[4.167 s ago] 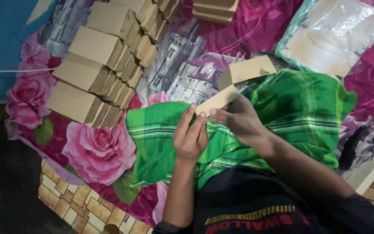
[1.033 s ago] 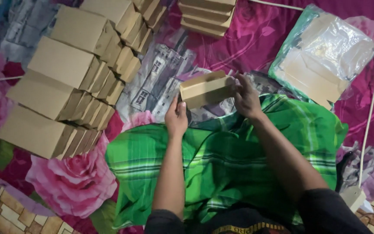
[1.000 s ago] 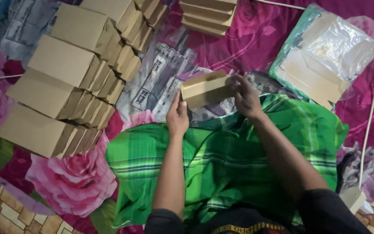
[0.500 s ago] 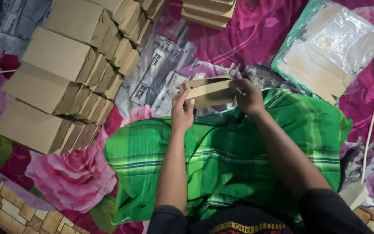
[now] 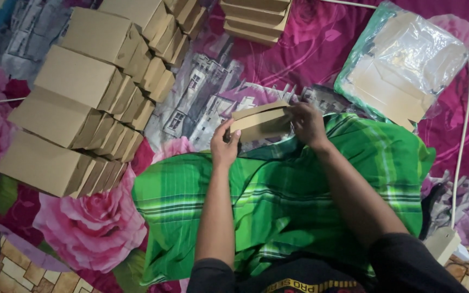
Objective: The person folds cardboard pieces into small boxes by hand, stacking the completed boxes next to a larger supply of unfolded cardboard.
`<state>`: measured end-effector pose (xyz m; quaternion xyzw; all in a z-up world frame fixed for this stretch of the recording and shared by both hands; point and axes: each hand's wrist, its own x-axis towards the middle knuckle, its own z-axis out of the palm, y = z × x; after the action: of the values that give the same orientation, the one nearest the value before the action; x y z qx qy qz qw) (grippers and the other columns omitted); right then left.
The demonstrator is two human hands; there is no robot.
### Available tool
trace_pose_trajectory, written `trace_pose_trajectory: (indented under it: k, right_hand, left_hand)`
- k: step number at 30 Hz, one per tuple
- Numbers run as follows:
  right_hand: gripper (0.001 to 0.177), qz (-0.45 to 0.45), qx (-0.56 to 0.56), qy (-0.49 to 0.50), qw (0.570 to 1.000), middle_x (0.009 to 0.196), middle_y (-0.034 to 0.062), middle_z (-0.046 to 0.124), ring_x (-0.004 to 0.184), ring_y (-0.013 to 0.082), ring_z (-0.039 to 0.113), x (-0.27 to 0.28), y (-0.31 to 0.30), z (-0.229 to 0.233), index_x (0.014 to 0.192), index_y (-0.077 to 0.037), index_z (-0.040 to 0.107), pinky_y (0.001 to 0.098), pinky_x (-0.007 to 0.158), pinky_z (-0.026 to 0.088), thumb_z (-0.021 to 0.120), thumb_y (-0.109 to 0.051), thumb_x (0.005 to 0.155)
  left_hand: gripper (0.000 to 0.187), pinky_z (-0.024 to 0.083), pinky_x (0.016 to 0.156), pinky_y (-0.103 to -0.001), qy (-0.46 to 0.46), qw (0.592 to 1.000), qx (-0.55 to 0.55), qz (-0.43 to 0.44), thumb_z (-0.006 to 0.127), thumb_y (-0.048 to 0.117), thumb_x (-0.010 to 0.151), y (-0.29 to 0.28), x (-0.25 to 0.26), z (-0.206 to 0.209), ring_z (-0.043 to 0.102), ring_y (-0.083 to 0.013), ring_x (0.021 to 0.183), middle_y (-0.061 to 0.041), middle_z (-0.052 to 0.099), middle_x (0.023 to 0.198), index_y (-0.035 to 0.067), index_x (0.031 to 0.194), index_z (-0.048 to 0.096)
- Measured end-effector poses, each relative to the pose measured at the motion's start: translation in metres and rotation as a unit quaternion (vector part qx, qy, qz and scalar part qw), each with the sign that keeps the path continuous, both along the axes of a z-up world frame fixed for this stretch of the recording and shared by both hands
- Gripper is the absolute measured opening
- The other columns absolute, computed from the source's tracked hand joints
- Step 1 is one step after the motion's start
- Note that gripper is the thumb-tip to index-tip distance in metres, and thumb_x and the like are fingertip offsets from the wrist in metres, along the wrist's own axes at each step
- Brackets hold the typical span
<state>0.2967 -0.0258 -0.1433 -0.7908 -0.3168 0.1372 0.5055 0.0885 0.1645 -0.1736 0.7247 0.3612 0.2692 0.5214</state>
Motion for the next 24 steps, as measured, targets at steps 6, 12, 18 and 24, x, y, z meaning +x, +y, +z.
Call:
trace_pose_trajectory:
  k: [6,12,18,24]
  right_hand:
    - [0.027,-0.029,0.011,0.081,0.996,0.103,0.0292,0.069,0.096,0.0441,0.071,0.009,-0.001,-0.027,0.116,-0.005,0.074,0.0541,0.074,0.056,0.068,-0.011,0.09]
    - [0.025,-0.036,-0.001,0.021,0.999,0.101,0.0236,0.072,0.098,0.0434,0.071,0.013,-0.004,-0.044,0.114,-0.005,0.075,0.0494,0.074,0.056,0.075,-0.024,0.097]
    - [0.026,-0.033,0.113,0.103,0.988,0.104,0.0282,0.068,0.105,0.0397,0.07,0.009,-0.005,-0.038,0.114,0.005,0.066,0.0454,0.088,0.057,0.078,-0.009,0.096]
    - [0.038,0.035,0.052,0.106,0.992,0.12,0.0229,0.069,0.113,0.04,0.068,0.007,0.0,-0.025,0.138,-0.009,0.063,0.0512,0.089,0.058,0.071,-0.017,0.101]
  left_hand:
    - [0.044,0.059,0.089,-0.032,-0.012,0.995,-0.09,0.046,0.091,0.017,0.076,0.009,-0.001,-0.024,0.073,-0.0209,0.104,-0.008,0.075,0.116,0.022,0.118,0.077]
    - [0.041,0.05,0.107,-0.044,-0.058,0.998,-0.036,0.005,0.092,0.018,0.077,0.004,-0.003,-0.023,0.058,-0.0353,0.131,-0.02,0.069,0.134,0.013,0.116,0.081]
    - [0.036,0.056,0.1,-0.041,-0.05,0.998,0.04,0.028,0.091,0.013,0.076,0.007,-0.003,-0.038,0.066,-0.0335,0.122,-0.017,0.074,0.126,0.011,0.11,0.082]
    - [0.063,0.058,0.096,-0.034,-0.031,0.992,-0.12,0.035,0.084,0.012,0.084,0.012,0.004,-0.037,0.069,-0.025,0.115,-0.021,0.067,0.134,0.013,0.141,0.059]
